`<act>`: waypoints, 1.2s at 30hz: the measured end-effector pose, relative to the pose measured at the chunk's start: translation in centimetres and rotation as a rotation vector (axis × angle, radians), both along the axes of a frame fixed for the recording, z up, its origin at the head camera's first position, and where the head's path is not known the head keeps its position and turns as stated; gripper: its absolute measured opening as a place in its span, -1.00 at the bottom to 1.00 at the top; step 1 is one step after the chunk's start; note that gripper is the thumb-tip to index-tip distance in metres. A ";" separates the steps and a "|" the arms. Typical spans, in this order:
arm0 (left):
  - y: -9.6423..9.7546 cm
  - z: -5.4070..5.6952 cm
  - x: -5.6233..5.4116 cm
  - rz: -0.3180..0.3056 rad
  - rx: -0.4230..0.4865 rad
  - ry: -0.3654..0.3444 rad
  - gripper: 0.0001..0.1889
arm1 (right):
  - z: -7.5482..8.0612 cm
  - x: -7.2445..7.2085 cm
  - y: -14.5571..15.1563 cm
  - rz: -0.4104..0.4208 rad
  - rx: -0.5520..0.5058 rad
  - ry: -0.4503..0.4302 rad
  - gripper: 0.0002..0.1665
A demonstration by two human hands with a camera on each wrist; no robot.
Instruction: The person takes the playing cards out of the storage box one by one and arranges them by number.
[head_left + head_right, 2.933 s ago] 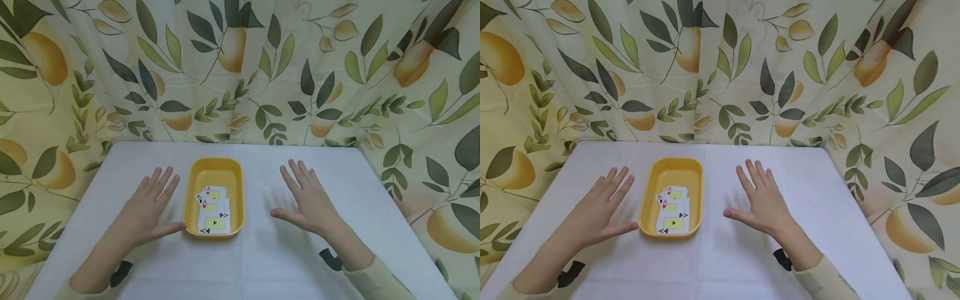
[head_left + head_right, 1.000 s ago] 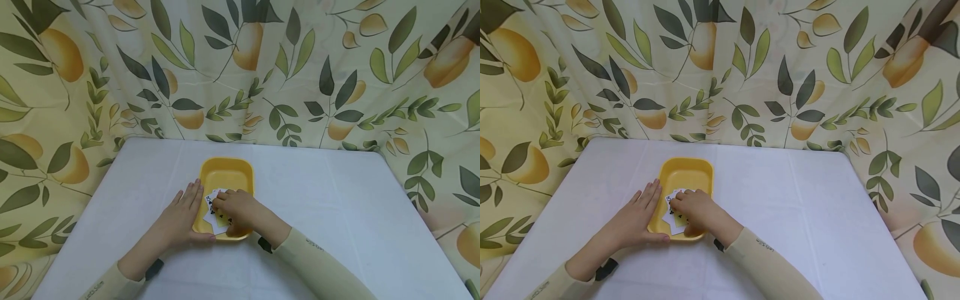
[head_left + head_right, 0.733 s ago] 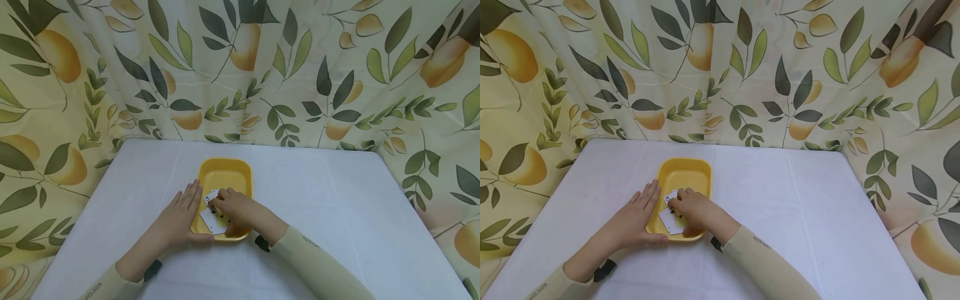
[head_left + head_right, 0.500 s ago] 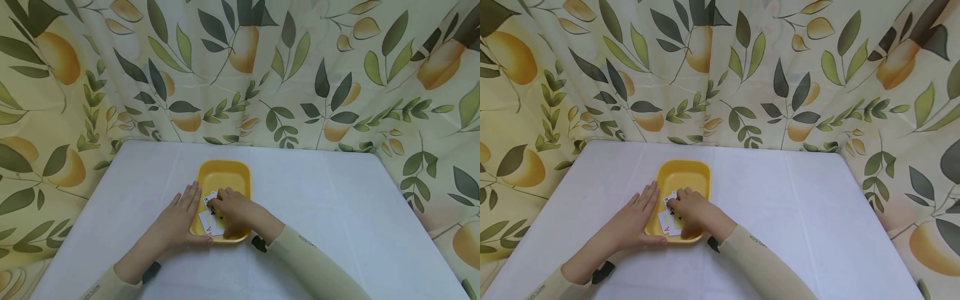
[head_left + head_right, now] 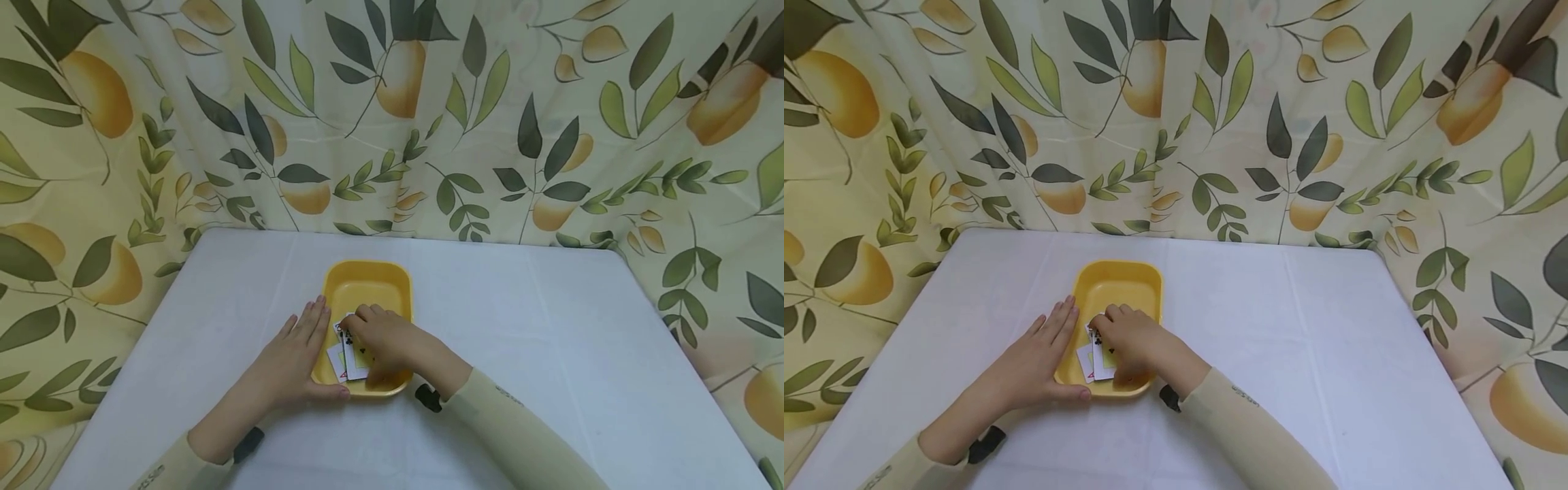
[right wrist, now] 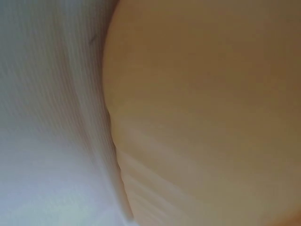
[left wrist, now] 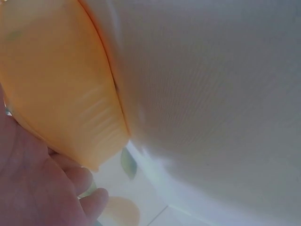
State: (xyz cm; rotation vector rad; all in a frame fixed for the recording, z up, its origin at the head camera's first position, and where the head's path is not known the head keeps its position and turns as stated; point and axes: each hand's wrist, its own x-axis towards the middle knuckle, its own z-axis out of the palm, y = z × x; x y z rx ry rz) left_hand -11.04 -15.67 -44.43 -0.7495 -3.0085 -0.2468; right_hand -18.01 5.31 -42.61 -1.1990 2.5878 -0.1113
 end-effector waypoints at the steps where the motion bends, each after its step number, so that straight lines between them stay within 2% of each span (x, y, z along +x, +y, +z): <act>1: 0.0 0.0 0.0 0.001 -0.002 -0.002 0.42 | 0.1 0.0 0.1 -0.003 -0.009 -0.007 0.19; 6: 0.1 0.0 0.0 0.010 -0.004 -0.019 0.43 | 0.7 0.0 0.7 -0.032 -0.041 -0.022 0.25; 10: 0.1 0.2 0.0 0.006 -0.013 -0.013 0.43 | 1.9 -0.1 1.4 -0.054 -0.077 -0.003 0.28; 17: 0.1 0.5 -0.1 0.016 -0.004 -0.015 0.43 | 4.2 -0.6 2.8 -0.111 -0.157 0.004 0.16; 24: 0.2 0.5 0.1 0.029 -0.008 -0.046 0.43 | 5.0 -1.1 4.1 -0.164 -0.177 0.025 0.12; 36: 0.2 0.2 0.0 0.026 0.010 -0.040 0.45 | 6.3 -2.4 6.7 -0.232 -0.250 0.028 0.08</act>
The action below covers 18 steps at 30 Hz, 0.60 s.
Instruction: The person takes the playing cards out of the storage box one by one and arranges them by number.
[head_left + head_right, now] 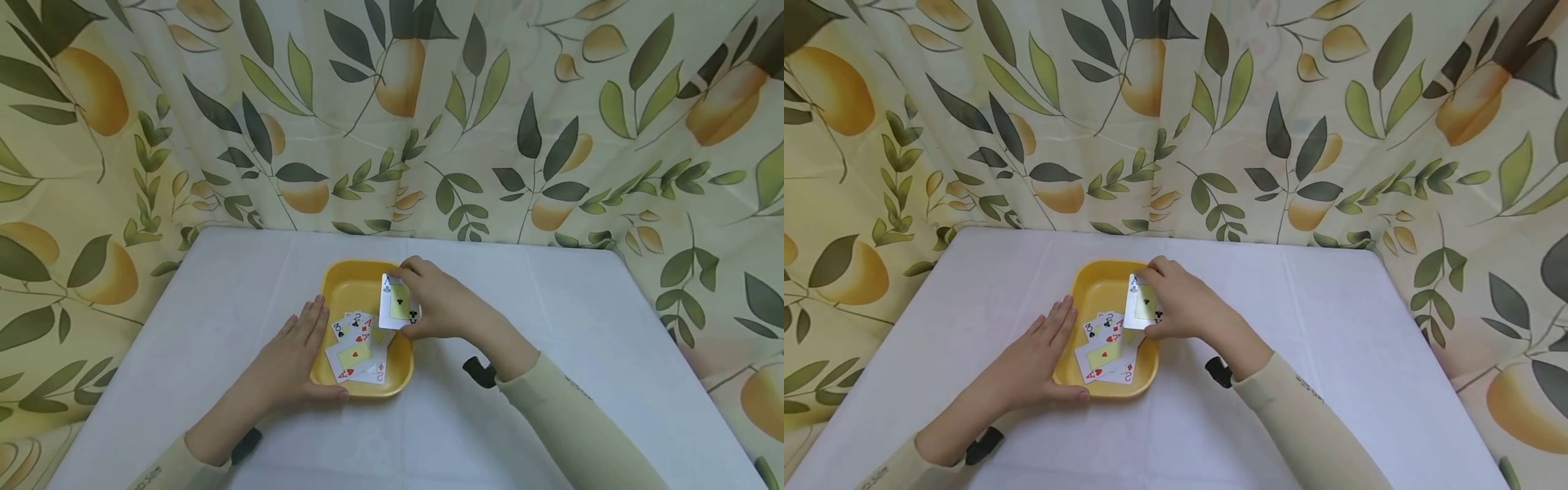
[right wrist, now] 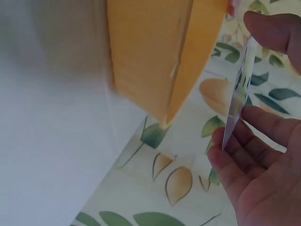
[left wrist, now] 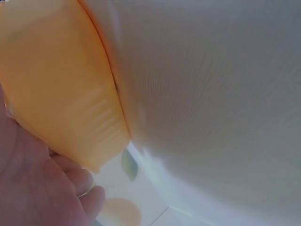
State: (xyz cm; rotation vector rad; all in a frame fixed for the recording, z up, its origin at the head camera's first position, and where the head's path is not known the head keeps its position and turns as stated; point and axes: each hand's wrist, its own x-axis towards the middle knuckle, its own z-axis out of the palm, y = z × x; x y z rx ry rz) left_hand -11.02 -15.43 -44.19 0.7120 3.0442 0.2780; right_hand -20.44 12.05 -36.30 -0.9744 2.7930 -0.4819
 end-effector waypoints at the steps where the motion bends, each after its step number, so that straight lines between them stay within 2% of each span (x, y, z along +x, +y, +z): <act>1: 0.0 0.0 0.0 -0.001 0.003 0.001 0.45 | 0.0 -0.2 0.2 -0.009 0.003 0.002 0.09; 18: -0.1 -0.2 -0.1 -0.003 0.012 0.007 0.46 | -0.7 -5.2 3.2 -0.105 0.060 -0.009 0.13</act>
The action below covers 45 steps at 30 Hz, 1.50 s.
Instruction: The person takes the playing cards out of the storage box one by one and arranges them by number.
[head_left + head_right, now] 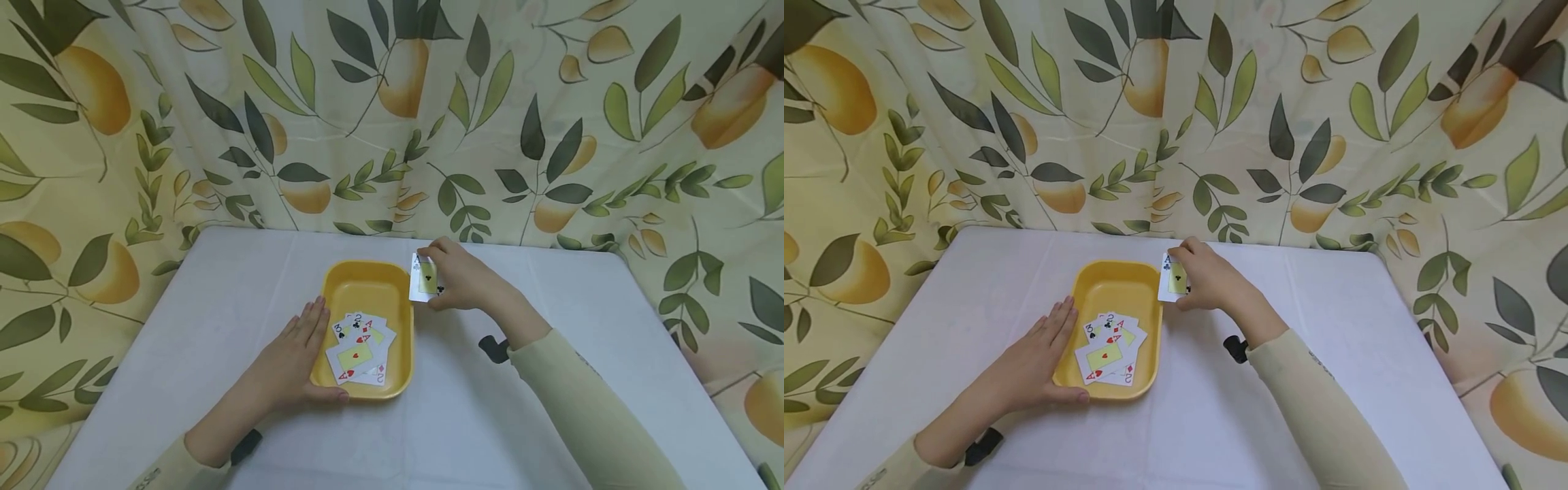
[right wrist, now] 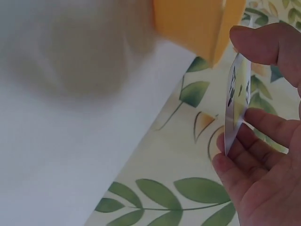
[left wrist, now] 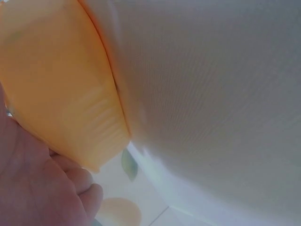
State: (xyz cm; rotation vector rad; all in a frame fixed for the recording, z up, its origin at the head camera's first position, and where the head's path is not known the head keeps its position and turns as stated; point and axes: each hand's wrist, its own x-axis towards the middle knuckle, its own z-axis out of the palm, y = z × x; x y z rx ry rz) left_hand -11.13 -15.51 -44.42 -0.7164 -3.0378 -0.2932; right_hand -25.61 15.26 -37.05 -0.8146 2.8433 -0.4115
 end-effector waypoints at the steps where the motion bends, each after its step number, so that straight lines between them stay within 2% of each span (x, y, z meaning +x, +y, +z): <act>1: 0.0 0.0 0.0 -0.001 0.000 0.001 0.46 | -0.1 -0.3 0.1 -0.004 0.003 -0.003 0.13; 14: -0.1 0.0 -0.1 0.002 -0.009 -0.011 0.45 | -2.8 -4.4 0.0 -0.057 0.006 -0.088 0.06; 24: -0.1 0.1 -0.2 0.000 0.005 -0.030 0.45 | -4.7 -6.5 -0.3 -0.085 0.086 -0.161 0.07; 32: -0.2 0.1 -0.1 0.004 0.008 -0.024 0.47 | -6.1 -7.5 -0.1 -0.104 0.141 -0.208 0.04; 45: -0.1 0.0 -0.2 0.009 0.002 -0.028 0.46 | -6.7 -7.2 0.2 -0.102 0.146 -0.227 -0.06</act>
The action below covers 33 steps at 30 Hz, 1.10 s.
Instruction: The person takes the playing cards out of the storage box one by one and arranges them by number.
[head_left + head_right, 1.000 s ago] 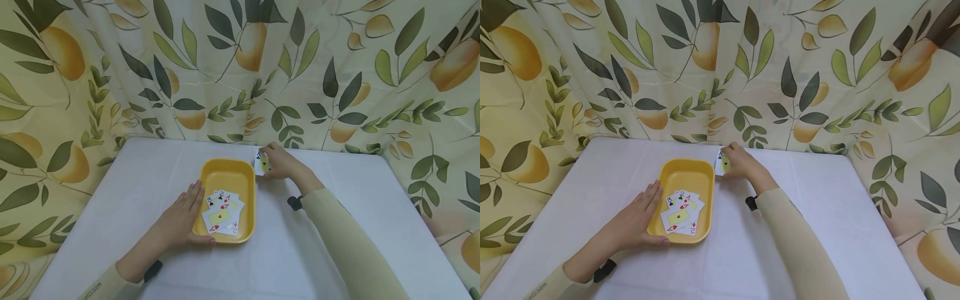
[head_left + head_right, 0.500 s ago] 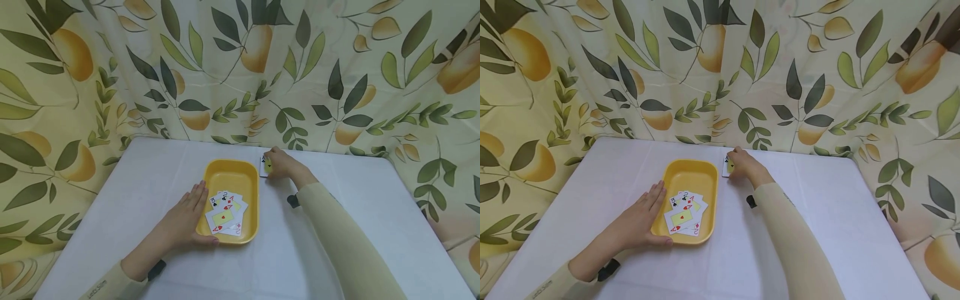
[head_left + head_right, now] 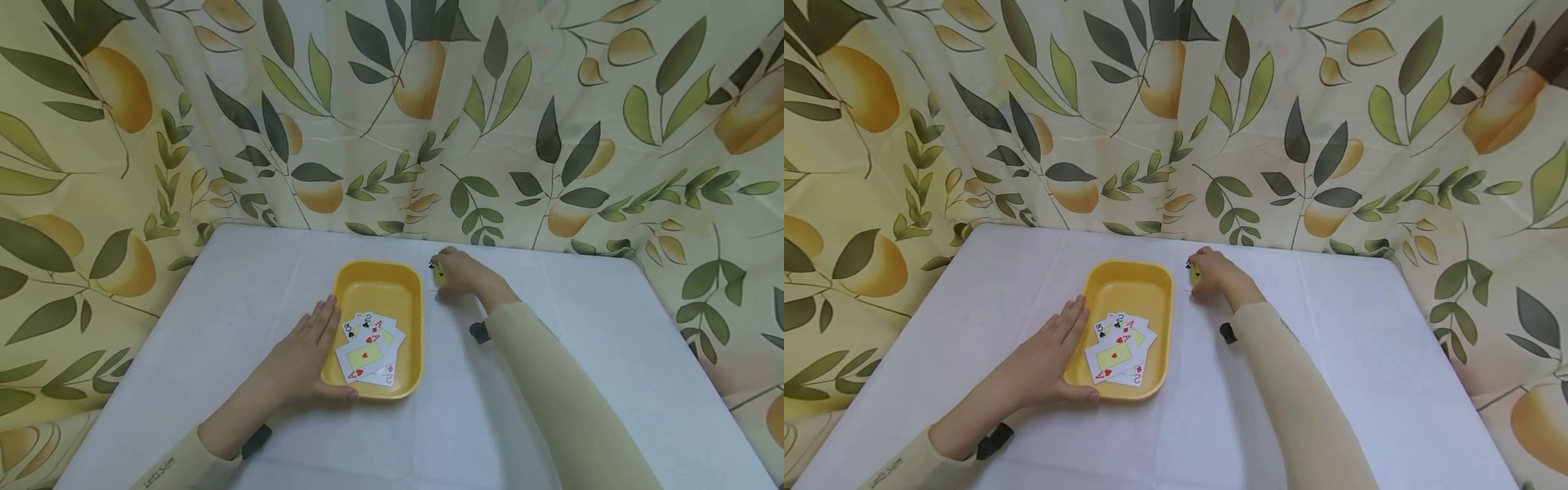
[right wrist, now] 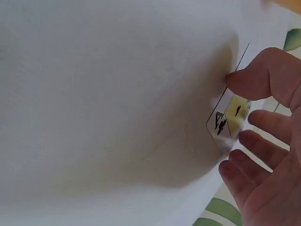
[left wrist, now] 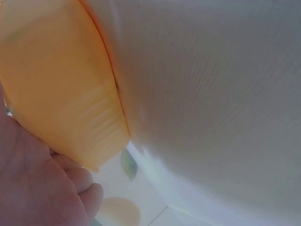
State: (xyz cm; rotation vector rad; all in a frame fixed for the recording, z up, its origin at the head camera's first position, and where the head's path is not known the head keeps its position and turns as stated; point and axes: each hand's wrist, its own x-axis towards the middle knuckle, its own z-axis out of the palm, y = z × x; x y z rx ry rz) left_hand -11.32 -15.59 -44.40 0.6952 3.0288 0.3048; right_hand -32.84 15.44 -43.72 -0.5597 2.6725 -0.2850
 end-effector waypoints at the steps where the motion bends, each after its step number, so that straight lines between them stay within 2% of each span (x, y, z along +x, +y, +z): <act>1: 0.0 0.0 0.0 -0.001 0.000 0.000 0.46 | 0.0 0.1 0.0 0.000 0.001 0.003 -0.05; 4: 0.1 0.0 0.0 -0.002 -0.002 0.002 0.46 | 0.2 0.6 0.3 -0.002 -0.044 0.031 -0.02; 7: 0.1 0.1 0.1 -0.006 -0.008 0.008 0.46 | 1.0 1.8 0.5 -0.005 -0.123 0.087 -0.02; 12: 0.1 0.3 0.2 -0.004 -0.014 0.017 0.46 | 3.6 5.7 -0.4 0.016 -0.266 0.232 -0.15; 16: 0.0 0.3 0.3 0.000 -0.017 0.020 0.46 | 5.3 9.7 -2.6 0.085 -0.327 0.331 -0.31; 20: 0.0 0.4 0.3 -0.005 -0.012 0.015 0.46 | 4.8 13.3 -5.4 0.220 -0.265 0.335 -0.55; 23: -0.1 0.5 0.3 -0.004 -0.010 0.009 0.45 | 3.5 15.1 -7.1 0.347 -0.168 0.296 -0.69; 28: -0.1 0.5 0.4 -0.015 -0.009 0.018 0.43 | 1.8 16.0 -8.7 0.459 -0.015 0.262 -0.73; 33: 0.0 0.3 0.3 -0.025 -0.001 0.033 0.42 | 1.1 15.9 -8.9 0.478 0.028 0.274 -0.69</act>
